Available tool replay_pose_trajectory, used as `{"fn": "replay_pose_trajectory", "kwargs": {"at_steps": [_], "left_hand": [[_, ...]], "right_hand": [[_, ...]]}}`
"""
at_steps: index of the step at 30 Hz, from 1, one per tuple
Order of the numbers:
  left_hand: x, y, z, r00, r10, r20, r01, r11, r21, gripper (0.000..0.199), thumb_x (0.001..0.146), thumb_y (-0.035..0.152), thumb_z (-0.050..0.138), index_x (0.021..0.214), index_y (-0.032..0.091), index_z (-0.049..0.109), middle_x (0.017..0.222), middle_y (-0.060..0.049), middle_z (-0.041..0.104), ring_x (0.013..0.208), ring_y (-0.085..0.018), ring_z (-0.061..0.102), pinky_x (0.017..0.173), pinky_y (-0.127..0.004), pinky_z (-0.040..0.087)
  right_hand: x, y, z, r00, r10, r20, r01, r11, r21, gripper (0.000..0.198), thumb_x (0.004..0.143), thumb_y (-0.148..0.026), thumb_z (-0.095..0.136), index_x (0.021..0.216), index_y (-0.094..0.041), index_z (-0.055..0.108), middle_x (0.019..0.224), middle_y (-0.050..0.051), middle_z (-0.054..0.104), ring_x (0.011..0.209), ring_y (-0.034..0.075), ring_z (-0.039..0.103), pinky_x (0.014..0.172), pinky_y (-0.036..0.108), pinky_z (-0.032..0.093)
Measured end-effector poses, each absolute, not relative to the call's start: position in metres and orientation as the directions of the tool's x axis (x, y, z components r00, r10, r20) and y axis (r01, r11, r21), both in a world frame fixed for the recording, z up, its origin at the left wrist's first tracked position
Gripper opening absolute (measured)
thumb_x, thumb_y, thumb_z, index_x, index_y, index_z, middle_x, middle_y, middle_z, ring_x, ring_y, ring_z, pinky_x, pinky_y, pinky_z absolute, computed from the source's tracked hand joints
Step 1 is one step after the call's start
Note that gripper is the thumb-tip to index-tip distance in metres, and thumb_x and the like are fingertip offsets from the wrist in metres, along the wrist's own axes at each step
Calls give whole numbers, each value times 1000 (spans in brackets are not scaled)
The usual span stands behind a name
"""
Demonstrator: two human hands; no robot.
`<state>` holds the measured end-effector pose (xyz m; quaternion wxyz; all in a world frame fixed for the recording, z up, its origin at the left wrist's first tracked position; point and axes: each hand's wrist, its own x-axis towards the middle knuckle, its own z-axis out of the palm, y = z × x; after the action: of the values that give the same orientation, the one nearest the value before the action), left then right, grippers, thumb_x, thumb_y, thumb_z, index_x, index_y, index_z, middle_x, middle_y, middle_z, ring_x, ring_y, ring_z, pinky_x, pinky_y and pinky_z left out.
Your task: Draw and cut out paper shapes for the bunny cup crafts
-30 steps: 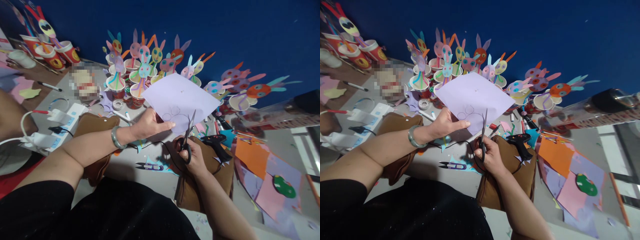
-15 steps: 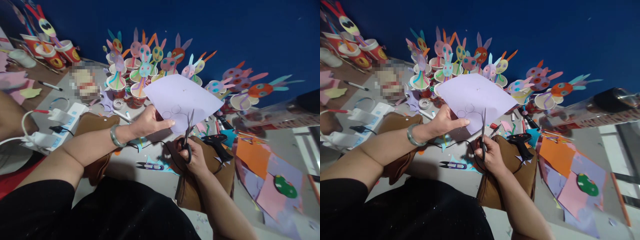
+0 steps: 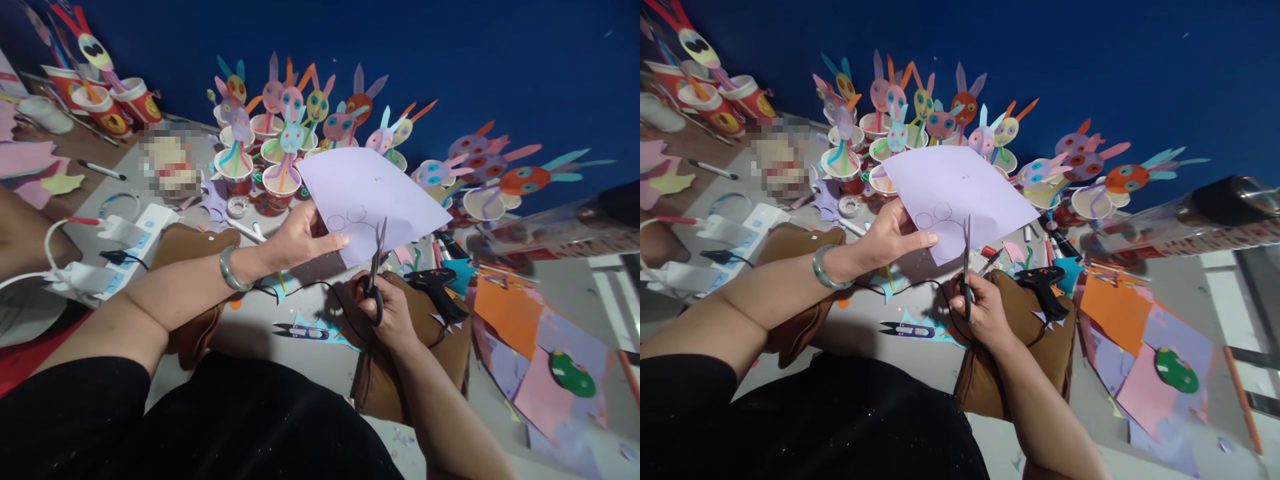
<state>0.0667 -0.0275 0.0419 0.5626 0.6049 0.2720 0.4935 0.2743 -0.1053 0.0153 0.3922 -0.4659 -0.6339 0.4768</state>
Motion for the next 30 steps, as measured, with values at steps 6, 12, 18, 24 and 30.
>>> {"fn": "replay_pose_trajectory", "kwargs": {"at_steps": [6,12,18,24,30], "left_hand": [[64,-30,47,416,884,214,-164,-159,974,48,72,46,80,104,14,65,104,-11,75,103,-26,70,93,-41,58],[63,-29,47,440,876,195,-138,-149,979,52,72,51,80,104,14,64,102,-12,74,98,-26,70,88,-41,60],[62,-26,48,446,866,225,-170,-164,972,55,70,54,80,103,14,61,97,-9,73,95,-25,70,87,-41,59],[61,-24,44,403,890,215,-177,-154,972,62,67,55,82,108,17,57,104,-10,71,100,-26,69,88,-39,58],[60,-24,44,391,894,217,-189,-153,970,63,67,54,82,113,18,58,102,-8,72,102,-26,69,89,-39,58]], "right_hand": [[275,-105,14,-270,962,45,207,104,-973,62,71,-81,67,64,-20,54,65,1,53,62,15,44,58,30,36],[276,-104,13,-288,955,67,181,122,-976,60,72,-78,69,63,-20,54,64,0,51,60,14,43,57,28,35],[276,-103,14,-289,955,72,178,128,-976,61,72,-77,69,61,-20,52,64,0,51,59,14,43,56,28,34],[277,-103,16,-292,956,34,199,96,-975,63,69,-79,70,59,-20,52,62,0,49,57,13,41,55,28,33],[276,-103,18,-283,959,23,221,89,-971,64,67,-81,69,59,-20,53,62,0,50,58,14,42,55,29,34]]}}
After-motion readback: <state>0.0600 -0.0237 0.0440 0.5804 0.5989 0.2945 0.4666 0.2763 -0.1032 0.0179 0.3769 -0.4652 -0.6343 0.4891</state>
